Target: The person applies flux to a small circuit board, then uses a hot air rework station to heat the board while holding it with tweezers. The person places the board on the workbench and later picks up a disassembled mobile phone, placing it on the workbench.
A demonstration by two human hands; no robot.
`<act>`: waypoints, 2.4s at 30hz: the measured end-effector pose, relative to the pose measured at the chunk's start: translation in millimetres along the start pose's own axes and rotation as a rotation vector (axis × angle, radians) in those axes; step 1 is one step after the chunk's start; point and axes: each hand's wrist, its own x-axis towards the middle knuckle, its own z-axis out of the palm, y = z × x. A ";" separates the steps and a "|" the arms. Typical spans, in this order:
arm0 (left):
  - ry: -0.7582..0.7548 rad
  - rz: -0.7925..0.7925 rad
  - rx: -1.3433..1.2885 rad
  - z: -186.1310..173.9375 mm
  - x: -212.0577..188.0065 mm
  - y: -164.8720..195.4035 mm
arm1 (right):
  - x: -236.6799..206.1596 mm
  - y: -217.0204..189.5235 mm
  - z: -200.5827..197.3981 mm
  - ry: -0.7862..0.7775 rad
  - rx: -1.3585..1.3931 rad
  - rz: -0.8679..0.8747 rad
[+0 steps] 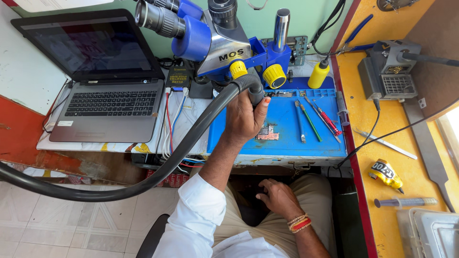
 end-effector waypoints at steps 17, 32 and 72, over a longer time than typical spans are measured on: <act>-0.005 -0.019 -0.029 -4.2 -0.4 0.9 | -0.7 -3.1 0.4 -0.007 -0.016 0.015; -0.009 -0.036 -0.050 -1.4 0.7 2.3 | -1.2 -3.3 -1.2 -0.013 -0.016 0.024; -0.016 -0.025 -0.122 3.1 4.5 11.9 | -1.4 -4.0 -2.4 -0.028 -0.017 0.039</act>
